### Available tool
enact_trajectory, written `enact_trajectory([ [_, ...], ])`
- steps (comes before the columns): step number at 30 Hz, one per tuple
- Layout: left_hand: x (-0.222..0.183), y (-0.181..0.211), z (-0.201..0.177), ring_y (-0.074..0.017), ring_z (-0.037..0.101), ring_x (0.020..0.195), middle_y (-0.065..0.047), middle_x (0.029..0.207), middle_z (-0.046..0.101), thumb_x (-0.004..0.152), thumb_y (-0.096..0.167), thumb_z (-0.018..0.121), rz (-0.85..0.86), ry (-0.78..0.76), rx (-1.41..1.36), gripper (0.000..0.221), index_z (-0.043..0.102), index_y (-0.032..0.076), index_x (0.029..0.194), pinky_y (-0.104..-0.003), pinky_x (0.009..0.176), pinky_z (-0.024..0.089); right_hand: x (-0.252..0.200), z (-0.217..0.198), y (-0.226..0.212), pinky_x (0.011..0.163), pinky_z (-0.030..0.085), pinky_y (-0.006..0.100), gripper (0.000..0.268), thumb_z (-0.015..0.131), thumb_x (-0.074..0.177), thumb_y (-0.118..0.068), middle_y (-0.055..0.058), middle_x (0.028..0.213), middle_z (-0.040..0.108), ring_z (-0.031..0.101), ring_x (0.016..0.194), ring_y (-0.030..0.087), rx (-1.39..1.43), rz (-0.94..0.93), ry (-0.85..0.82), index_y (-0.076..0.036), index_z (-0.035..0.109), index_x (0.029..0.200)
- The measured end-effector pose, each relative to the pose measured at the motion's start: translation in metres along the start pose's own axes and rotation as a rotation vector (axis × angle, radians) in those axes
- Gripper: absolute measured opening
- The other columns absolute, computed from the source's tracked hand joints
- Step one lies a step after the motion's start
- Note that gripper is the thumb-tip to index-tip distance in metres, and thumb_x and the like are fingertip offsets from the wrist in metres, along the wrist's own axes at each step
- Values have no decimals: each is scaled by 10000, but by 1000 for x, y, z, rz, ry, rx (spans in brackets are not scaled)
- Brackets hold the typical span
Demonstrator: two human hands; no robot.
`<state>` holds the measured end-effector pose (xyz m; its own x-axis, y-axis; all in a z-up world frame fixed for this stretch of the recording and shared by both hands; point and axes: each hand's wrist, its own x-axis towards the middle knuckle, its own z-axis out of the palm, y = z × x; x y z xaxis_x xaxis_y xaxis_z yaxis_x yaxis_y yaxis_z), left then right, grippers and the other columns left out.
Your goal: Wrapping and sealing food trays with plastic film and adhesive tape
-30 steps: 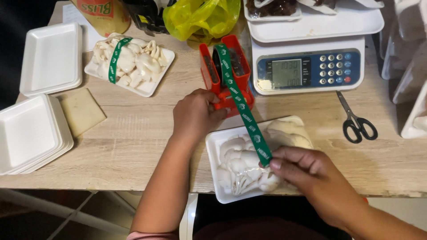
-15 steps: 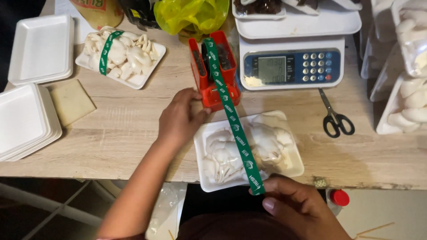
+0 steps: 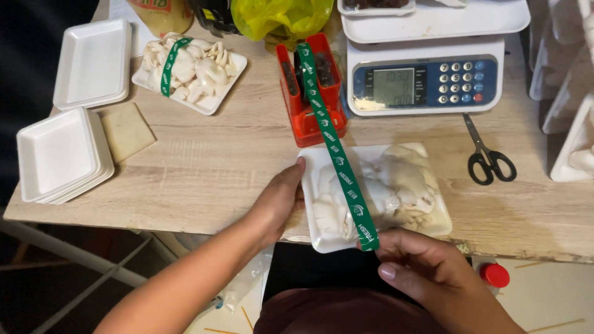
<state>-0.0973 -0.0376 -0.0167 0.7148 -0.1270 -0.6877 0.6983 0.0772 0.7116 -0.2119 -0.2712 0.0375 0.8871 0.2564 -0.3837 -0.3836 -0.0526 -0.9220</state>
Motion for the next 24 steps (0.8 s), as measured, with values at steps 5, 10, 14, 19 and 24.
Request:
enact_trajectory([
  [5,8,-14,31,-347,685,1073,-194,1177,715,1020,566,405,-69,-130,-576,632,638,51,1302,-498,966,543,-6,1,7,852,516,258,311,746,878,-27,48,901,776,717,878,111,12,28,50,-33,874,1161],
  [10,7,-20,24,-362,700,1064,-216,1160,730,1016,565,405,-87,81,-564,653,654,23,1283,-506,928,557,-2,-4,19,729,502,280,234,773,883,-78,25,771,694,647,720,124,-97,18,-24,-71,837,1108],
  [14,-10,-12,5,-332,700,1076,-184,1186,733,969,519,492,-50,256,-563,610,663,29,1289,-481,931,570,-10,-2,1,716,458,294,380,764,857,-68,63,751,699,644,703,163,-60,132,26,-67,886,1217],
  [19,-14,-11,-9,-384,660,1160,-221,1270,694,925,544,481,-9,181,-647,688,619,29,1359,-546,993,528,-9,-2,9,645,434,300,357,743,883,-71,78,731,675,592,640,158,-39,149,13,-54,876,1213],
  [24,-2,-16,-17,-402,634,1191,-220,1311,669,941,555,444,32,116,-691,679,590,82,1406,-569,1009,509,-4,-10,44,742,520,270,406,753,857,-77,56,779,775,700,734,119,-112,30,5,-93,797,1260],
])
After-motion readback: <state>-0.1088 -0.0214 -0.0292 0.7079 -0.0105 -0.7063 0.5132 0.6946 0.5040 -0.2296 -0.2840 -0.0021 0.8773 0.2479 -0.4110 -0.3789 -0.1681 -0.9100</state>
